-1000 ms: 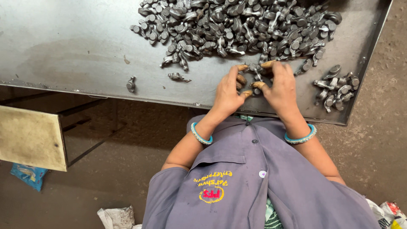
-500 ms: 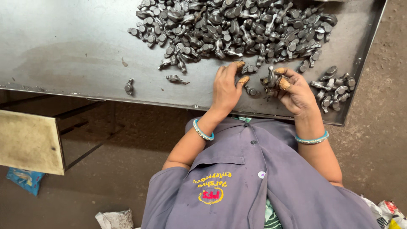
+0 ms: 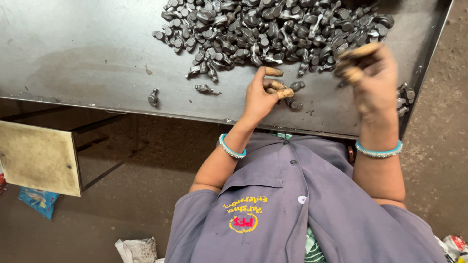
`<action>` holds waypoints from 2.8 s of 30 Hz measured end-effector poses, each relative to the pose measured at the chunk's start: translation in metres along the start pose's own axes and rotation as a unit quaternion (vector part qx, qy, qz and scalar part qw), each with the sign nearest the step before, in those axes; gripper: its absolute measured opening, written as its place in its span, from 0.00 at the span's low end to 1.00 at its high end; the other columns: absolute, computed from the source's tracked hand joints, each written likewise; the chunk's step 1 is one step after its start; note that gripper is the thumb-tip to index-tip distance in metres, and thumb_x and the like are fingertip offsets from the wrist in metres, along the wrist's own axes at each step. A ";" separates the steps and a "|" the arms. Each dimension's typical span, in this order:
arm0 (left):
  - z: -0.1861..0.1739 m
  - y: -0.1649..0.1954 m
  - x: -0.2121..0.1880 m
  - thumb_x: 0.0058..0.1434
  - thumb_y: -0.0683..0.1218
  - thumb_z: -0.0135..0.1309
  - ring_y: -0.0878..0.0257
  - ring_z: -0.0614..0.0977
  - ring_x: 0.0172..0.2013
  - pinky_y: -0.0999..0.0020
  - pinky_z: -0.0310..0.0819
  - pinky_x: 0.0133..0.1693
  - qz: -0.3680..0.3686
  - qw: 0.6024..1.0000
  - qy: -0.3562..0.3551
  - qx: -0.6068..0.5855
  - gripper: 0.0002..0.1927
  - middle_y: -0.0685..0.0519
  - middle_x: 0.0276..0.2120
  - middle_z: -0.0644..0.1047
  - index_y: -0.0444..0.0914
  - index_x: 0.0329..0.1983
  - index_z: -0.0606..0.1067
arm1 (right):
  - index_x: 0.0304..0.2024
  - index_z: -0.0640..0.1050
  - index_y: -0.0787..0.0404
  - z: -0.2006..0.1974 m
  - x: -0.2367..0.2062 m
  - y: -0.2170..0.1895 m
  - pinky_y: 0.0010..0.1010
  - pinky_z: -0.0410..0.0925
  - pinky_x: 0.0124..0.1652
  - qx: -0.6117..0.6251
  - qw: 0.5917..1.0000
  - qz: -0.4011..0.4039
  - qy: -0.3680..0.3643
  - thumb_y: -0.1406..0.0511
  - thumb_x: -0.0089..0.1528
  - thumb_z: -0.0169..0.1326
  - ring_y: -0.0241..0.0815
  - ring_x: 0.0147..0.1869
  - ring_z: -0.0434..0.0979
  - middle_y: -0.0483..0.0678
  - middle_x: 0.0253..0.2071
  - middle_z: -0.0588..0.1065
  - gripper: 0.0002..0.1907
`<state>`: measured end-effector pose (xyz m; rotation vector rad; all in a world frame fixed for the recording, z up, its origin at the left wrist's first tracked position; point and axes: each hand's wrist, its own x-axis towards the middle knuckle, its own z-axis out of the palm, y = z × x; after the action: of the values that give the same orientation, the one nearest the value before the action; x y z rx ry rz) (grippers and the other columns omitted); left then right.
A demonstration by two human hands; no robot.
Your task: The person sits at a metal table with a large tray of small dark metal castings. They pick up castings one at a time, turn them over in their hands, and toss them into separate piles on the tray, sorting through the pile continuously.
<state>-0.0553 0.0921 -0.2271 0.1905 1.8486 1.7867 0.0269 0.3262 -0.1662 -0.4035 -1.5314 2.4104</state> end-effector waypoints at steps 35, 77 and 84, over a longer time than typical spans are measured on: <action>-0.005 -0.010 -0.006 0.63 0.41 0.61 0.66 0.85 0.35 0.71 0.78 0.36 0.083 0.990 0.075 0.091 0.13 0.52 0.37 0.83 0.35 0.49 0.73 | 0.40 0.75 0.62 0.054 -0.047 0.049 0.42 0.70 0.42 -0.658 0.726 -0.153 -0.124 0.66 0.44 0.74 0.56 0.41 0.73 0.53 0.37 0.73 0.25; -0.023 0.029 0.008 0.55 0.38 0.65 0.44 0.75 0.47 0.50 0.69 0.48 0.201 0.903 0.153 0.347 0.19 0.45 0.45 0.71 0.39 0.49 0.76 | 0.62 0.77 0.57 0.065 0.021 0.027 0.44 0.66 0.56 -0.706 0.690 -0.155 -0.045 0.67 0.50 0.73 0.57 0.58 0.66 0.52 0.55 0.69 0.36; -0.022 0.012 -0.011 0.54 0.34 0.60 0.46 0.79 0.42 0.54 0.73 0.43 0.210 0.923 0.152 0.285 0.13 0.47 0.39 0.78 0.36 0.42 0.77 | 0.57 0.80 0.56 0.054 -0.017 0.033 0.45 0.66 0.57 -0.669 0.721 -0.166 -0.070 0.68 0.50 0.72 0.57 0.60 0.67 0.53 0.55 0.70 0.31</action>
<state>-0.0602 0.0690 -0.2136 0.5949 2.6922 1.5374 0.0206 0.2618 -0.1726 -0.1182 -2.8550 0.6926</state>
